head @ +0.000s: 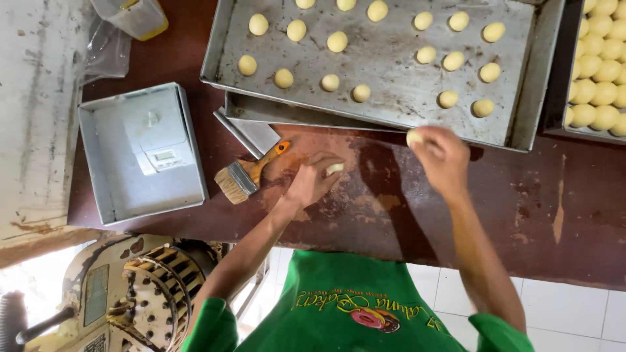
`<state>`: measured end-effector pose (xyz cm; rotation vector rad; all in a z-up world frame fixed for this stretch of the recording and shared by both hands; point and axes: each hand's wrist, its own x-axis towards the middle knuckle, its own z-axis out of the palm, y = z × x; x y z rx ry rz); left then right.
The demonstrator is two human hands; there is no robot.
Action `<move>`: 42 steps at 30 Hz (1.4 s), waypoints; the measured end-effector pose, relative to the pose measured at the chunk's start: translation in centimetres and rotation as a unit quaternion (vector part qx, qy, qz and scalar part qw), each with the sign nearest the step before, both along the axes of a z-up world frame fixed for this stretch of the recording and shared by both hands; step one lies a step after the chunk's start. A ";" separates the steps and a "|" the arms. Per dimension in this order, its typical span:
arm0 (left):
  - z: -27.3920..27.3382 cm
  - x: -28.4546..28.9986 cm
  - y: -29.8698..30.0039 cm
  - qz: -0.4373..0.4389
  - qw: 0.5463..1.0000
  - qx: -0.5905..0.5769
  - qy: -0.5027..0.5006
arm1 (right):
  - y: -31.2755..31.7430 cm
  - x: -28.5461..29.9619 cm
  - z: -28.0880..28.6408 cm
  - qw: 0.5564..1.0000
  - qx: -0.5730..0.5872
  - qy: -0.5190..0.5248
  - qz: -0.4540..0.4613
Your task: Rolling pieces of dough into balls and arranging them on baking trays.
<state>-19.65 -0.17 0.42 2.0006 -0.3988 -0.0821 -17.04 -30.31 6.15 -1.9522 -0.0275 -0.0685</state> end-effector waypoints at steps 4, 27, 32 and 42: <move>-3.0 2.0 -1.3 -0.026 0.999 0.030 -0.014 | 0.9 8.8 -1.4 0.998 -0.049 -0.021 0.017; -7.3 2.9 -1.1 0.017 0.996 0.080 -0.047 | -5.7 12.0 -2.8 0.907 -0.398 0.126 0.053; -7.6 2.9 -1.1 0.014 0.996 0.080 -0.035 | -4.8 16.3 -3.7 0.920 -0.381 -0.053 0.067; -8.5 3.0 -1.1 0.012 0.994 0.101 -0.044 | -1.1 20.9 -6.1 0.943 -0.328 -0.013 0.051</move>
